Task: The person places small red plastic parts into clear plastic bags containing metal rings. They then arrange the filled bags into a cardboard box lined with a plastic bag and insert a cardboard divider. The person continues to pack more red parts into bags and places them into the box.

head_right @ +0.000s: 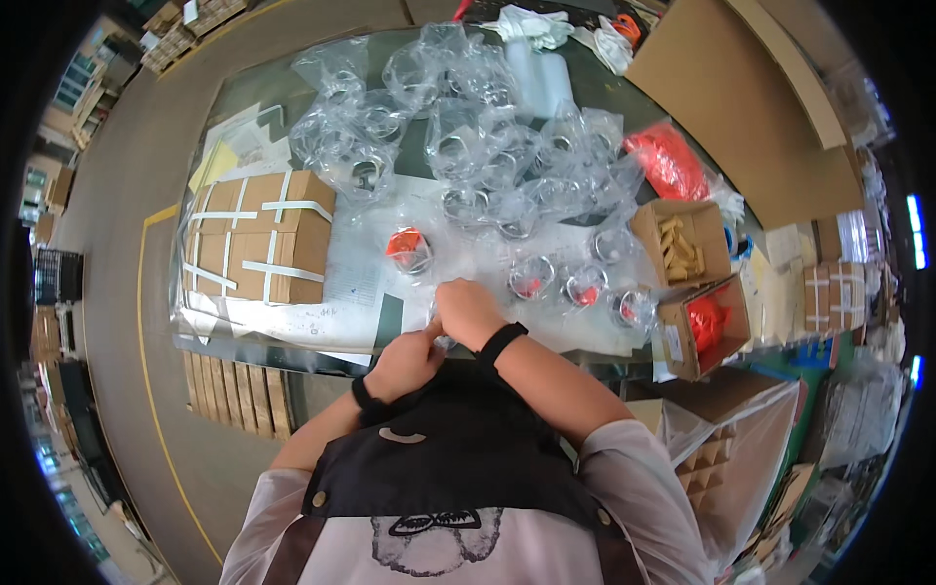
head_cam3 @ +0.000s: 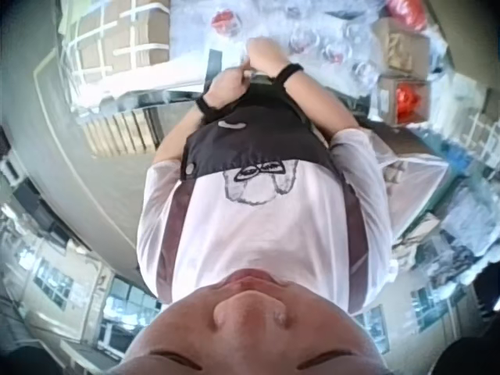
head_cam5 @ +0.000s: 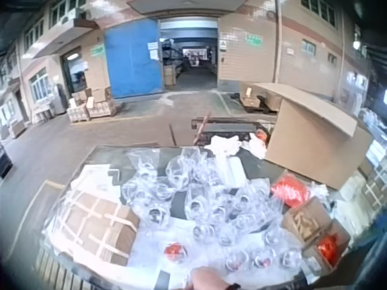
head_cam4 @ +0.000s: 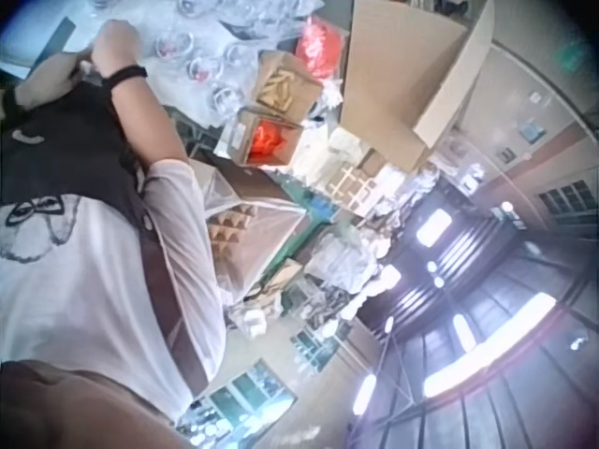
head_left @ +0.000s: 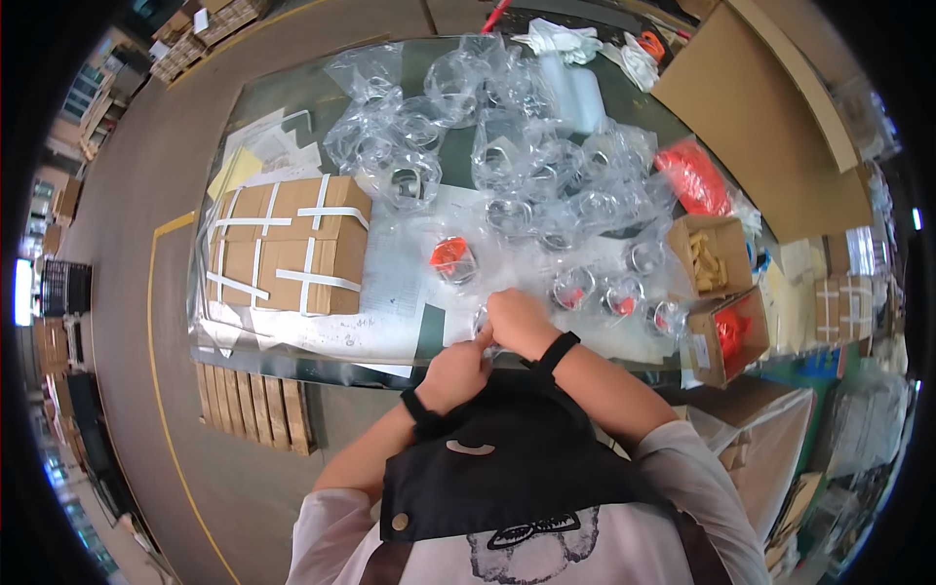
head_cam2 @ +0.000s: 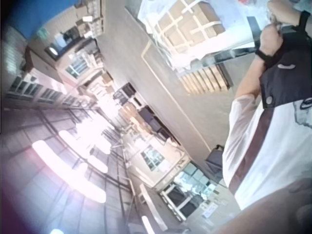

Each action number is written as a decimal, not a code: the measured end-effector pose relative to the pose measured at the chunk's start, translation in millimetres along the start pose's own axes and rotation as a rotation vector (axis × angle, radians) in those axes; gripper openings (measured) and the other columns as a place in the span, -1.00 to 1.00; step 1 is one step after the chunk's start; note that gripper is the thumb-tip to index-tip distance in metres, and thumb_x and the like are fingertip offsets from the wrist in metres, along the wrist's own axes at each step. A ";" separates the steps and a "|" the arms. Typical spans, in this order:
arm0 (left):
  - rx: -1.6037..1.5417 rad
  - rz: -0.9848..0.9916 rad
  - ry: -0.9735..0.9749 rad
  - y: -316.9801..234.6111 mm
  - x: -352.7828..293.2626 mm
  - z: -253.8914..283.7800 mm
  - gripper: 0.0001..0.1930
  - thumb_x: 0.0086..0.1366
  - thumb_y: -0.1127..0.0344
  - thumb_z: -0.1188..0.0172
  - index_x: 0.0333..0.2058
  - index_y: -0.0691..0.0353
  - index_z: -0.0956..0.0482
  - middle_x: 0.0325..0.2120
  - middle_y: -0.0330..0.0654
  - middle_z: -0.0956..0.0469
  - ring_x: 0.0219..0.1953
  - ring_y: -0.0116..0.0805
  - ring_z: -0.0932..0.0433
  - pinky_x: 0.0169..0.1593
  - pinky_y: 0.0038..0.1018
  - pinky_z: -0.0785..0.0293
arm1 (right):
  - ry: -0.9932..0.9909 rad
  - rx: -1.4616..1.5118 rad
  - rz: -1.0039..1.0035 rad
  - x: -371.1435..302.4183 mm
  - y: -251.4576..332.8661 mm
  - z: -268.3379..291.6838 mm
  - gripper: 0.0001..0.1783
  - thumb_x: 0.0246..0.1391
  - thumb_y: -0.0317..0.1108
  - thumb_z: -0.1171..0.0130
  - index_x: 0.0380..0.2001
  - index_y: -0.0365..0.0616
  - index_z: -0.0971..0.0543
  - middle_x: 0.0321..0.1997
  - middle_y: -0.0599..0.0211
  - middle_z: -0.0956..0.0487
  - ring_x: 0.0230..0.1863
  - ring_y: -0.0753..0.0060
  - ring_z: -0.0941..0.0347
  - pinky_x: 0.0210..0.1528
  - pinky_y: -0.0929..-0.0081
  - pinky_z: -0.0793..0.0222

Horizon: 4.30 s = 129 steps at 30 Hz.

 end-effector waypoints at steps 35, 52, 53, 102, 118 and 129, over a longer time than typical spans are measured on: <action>-0.835 0.224 -0.288 53.4 12.0 103.7 -0.74 0.34 0.44 -0.07 -0.02 0.37 -0.45 -0.60 -0.24 -0.52 -0.62 -0.55 -0.50 -0.60 -0.62 -0.32 | 0.147 -0.318 0.178 54.3 27.6 66.1 -0.83 -0.07 -0.28 -0.15 -0.57 -0.09 -0.65 -0.51 0.07 -0.61 -0.41 -0.02 -0.58 -0.39 0.15 -0.46; -0.907 0.206 -0.358 52.0 -24.7 96.8 -0.73 0.45 0.31 -0.03 -0.02 0.39 -0.46 -0.56 -0.29 -0.49 -0.53 -0.58 -0.44 -0.41 -0.60 -0.39 | 0.143 -0.309 0.324 59.0 84.2 33.6 -0.85 -0.07 -0.34 -0.16 -0.51 -0.05 -0.70 -0.44 0.15 -0.66 -0.33 0.11 -0.63 -0.30 0.25 -0.52; -0.941 0.196 -0.340 53.0 -26.3 94.8 -0.69 0.41 0.30 -0.09 0.03 0.38 -0.43 -0.53 -0.29 -0.49 -0.51 -0.57 -0.44 -0.39 -0.60 -0.40 | 0.141 -0.318 0.338 58.8 87.7 29.6 -0.85 -0.07 -0.34 -0.16 -0.51 -0.04 -0.70 -0.44 0.15 -0.66 -0.34 0.12 -0.63 -0.30 0.26 -0.52; 0.283 -0.068 -0.173 49.2 19.1 76.8 -0.55 0.04 0.11 -0.37 -0.06 0.04 -0.59 -0.13 -0.05 -0.43 -0.11 -0.01 -0.50 -0.08 -0.11 -0.47 | 0.026 -0.186 0.297 28.2 54.1 -21.8 -0.80 -0.06 -0.35 -0.15 -0.33 -0.10 -0.66 -0.32 0.05 -0.62 -0.36 0.05 -0.60 -0.41 0.17 -0.49; 0.297 -0.324 -0.067 13.0 33.0 66.2 -0.36 0.02 0.10 -0.37 0.12 -0.01 -0.39 -0.21 -0.05 -0.52 -0.18 0.04 -0.53 -0.16 -0.18 -0.52 | -0.495 -0.060 -0.744 -205.3 -215.1 33.8 -0.21 -0.32 -0.39 -0.38 0.10 -0.08 -0.35 0.02 0.04 -0.40 0.07 -0.12 -0.35 0.08 0.18 -0.38; 0.485 -0.189 -0.009 -14.3 36.0 6.9 -0.55 0.15 0.12 -0.28 0.04 -0.14 -0.46 -0.11 -0.03 -0.45 -0.09 0.09 -0.47 -0.18 -0.12 -0.56 | -0.431 0.217 -0.483 -157.1 -116.8 41.3 -0.29 -0.30 -0.22 -0.36 0.01 -0.19 -0.39 -0.03 -0.03 -0.44 -0.01 -0.14 -0.43 -0.02 0.09 -0.45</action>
Point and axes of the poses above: each hand's wrist, its own x-axis towards the middle knuckle, its own z-axis out of the back of the hand, y = z × x, the point moved 5 cm from there along x, towards the middle knuckle
